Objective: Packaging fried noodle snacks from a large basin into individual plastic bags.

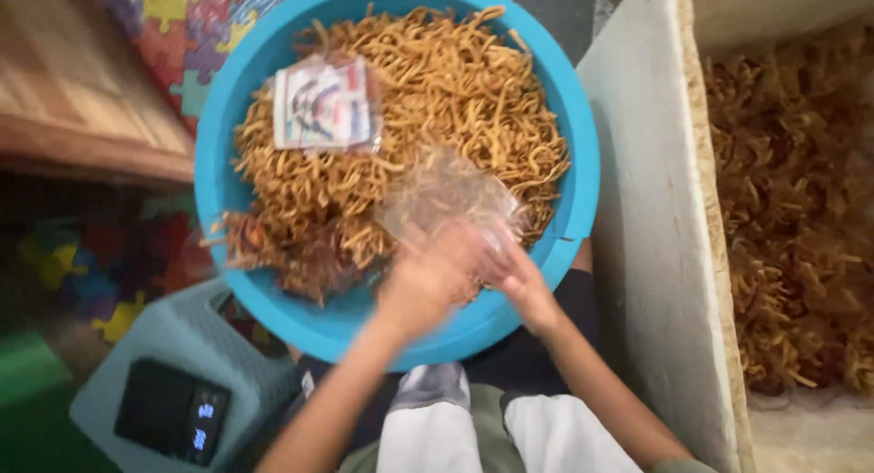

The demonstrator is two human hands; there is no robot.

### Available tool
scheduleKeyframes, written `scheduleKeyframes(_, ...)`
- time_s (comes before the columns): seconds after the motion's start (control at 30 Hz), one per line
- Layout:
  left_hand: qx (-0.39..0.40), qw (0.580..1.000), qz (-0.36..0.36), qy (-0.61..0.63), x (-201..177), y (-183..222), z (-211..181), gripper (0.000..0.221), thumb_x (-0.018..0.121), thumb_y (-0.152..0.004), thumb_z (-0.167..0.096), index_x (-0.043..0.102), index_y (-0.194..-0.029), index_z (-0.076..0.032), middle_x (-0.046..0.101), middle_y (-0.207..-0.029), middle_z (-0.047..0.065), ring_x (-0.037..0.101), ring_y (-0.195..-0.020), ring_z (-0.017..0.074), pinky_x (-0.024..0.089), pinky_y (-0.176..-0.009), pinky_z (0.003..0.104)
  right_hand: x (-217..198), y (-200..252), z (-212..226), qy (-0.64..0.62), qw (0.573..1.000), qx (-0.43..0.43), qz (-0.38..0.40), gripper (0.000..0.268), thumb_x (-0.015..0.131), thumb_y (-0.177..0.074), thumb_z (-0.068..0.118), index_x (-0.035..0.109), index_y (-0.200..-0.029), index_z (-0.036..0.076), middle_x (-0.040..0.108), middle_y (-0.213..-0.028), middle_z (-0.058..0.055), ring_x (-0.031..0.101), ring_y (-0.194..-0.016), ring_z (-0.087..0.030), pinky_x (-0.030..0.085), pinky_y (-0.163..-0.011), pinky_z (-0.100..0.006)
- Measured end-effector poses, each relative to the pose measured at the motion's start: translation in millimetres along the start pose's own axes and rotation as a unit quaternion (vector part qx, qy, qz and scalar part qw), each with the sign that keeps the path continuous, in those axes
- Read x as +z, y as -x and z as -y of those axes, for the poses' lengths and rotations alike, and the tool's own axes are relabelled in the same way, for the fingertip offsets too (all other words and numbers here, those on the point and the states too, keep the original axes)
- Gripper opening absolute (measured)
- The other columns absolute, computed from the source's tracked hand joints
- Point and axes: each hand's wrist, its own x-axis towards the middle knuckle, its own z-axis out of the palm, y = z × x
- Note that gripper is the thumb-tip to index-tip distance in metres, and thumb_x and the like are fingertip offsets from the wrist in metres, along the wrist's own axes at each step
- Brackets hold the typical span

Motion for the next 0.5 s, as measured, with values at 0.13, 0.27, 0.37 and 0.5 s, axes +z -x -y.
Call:
scheduleKeyframes(0.13, -0.045, 0.953, 0.101, 0.282, -114, 16, -85, 0.056, 0.043, -0.096, -0.038, 0.037, -0.141, -0.007, 0.033, -0.149, 0.012, 0.024, -0.141, 0.0274, 0.011, -0.110, 0.057, 28, -2, -19, -0.036, 0.997, -0.012, -0.067, 0.045, 0.050, -0.092, 0.014, 0.042, -0.133, -0.002, 0.061, -0.119, -0.019, 0.065, -0.100, -0.026, 0.052, -0.090, -0.034)
scheduleKeyframes(0.27, -0.274, 0.876, -0.217, 0.331, -123, 43, -66, 0.032, 0.051, -0.089, -0.011, 0.058, -0.119, 0.000, 0.061, -0.120, 0.015, 0.047, -0.126, 0.0338, 0.022, -0.111, 0.042, 16, 15, -21, -0.026, 0.998, 0.041, -0.036, 0.038, 0.046, -0.093, 0.010, 0.049, -0.130, 0.000, 0.062, -0.118, -0.021, 0.065, -0.101, -0.030, 0.054, -0.084, -0.042)
scheduleKeyframes(0.37, -0.351, 0.830, -0.166, 0.400, -119, 60, -40, 0.067, 0.071, -0.080, -0.022, 0.042, -0.139, -0.010, 0.044, -0.137, 0.015, 0.047, -0.123, 0.0337, 0.037, -0.105, 0.042, 26, 24, 11, 0.024, 0.995, 0.090, 0.040, 0.035, 0.049, -0.091, 0.011, 0.053, -0.124, -0.001, 0.067, -0.108, -0.024, 0.069, -0.093, -0.032, 0.056, -0.079, -0.043)
scheduleKeyframes(0.5, -0.381, 0.764, 0.011, 0.520, -141, 54, -49, 0.037, 0.076, -0.074, -0.023, 0.062, -0.106, -0.012, 0.067, -0.087, 0.005, 0.065, -0.075, 0.0173, 0.052, -0.070, 0.029, 16, 24, 28, 0.211, 0.974, 0.021, 0.076, 0.027, 0.058, -0.088, 0.011, 0.060, -0.111, -0.002, 0.067, -0.096, -0.018, 0.067, -0.084, -0.024, 0.055, -0.075, -0.039)
